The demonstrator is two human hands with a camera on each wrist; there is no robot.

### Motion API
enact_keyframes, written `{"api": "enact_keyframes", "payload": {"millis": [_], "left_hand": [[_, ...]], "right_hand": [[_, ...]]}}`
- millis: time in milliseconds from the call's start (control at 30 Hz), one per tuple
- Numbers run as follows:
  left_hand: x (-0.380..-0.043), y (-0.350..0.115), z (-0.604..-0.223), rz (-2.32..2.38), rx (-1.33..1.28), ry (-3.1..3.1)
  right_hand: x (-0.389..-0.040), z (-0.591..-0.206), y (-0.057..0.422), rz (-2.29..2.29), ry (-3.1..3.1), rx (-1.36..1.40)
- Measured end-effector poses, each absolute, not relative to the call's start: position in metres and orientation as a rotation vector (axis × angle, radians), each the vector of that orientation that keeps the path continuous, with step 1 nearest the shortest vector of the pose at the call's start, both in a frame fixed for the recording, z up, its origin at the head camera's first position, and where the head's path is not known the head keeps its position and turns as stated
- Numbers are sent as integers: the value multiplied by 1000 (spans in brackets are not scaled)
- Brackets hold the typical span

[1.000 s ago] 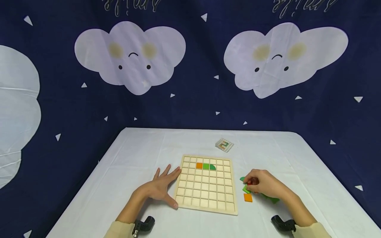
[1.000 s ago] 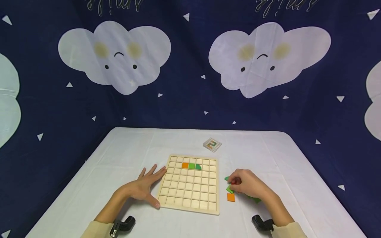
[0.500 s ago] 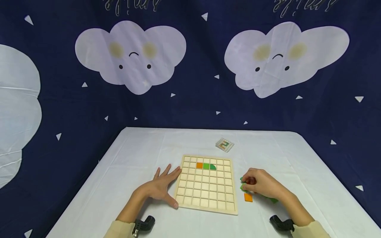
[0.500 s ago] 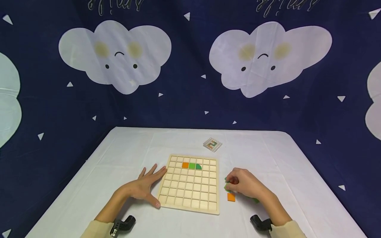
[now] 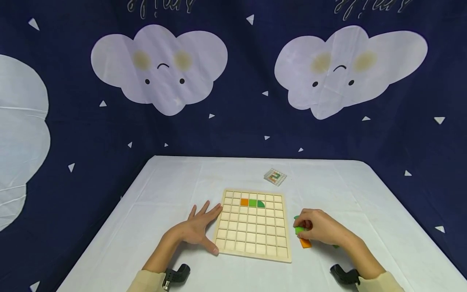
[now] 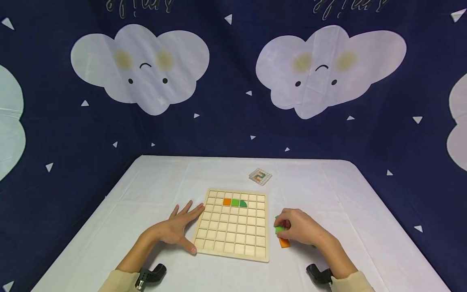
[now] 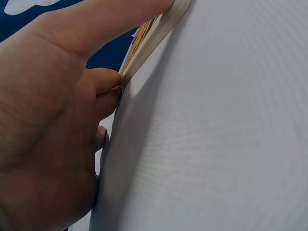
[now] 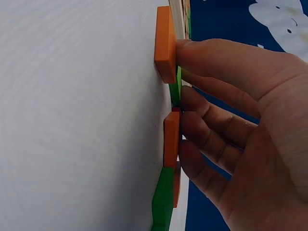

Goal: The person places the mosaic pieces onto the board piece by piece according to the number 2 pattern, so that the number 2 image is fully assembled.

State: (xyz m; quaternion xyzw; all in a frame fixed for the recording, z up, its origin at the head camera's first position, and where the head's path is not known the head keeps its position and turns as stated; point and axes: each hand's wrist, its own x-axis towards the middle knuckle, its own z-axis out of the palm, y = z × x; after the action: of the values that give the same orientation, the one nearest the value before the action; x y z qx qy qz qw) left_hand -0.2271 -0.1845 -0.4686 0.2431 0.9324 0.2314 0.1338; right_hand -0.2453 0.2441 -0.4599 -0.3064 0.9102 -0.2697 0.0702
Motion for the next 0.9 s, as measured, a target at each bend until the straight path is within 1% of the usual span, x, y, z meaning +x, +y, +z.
{"api": "enact_keyframes", "payload": {"millis": [233,667,900], "left_hand": [[-228,-184,-469,659,708,2712],[-226,-184,-469,676,710,2709],[-227,-185,-470,673,712,2712]], "right_hand": [[-246,-460,246,-845,2729,-936],[-249,-458,243,-997,2635,-830],[-258,-459,239,-956,2693,-886]]}}
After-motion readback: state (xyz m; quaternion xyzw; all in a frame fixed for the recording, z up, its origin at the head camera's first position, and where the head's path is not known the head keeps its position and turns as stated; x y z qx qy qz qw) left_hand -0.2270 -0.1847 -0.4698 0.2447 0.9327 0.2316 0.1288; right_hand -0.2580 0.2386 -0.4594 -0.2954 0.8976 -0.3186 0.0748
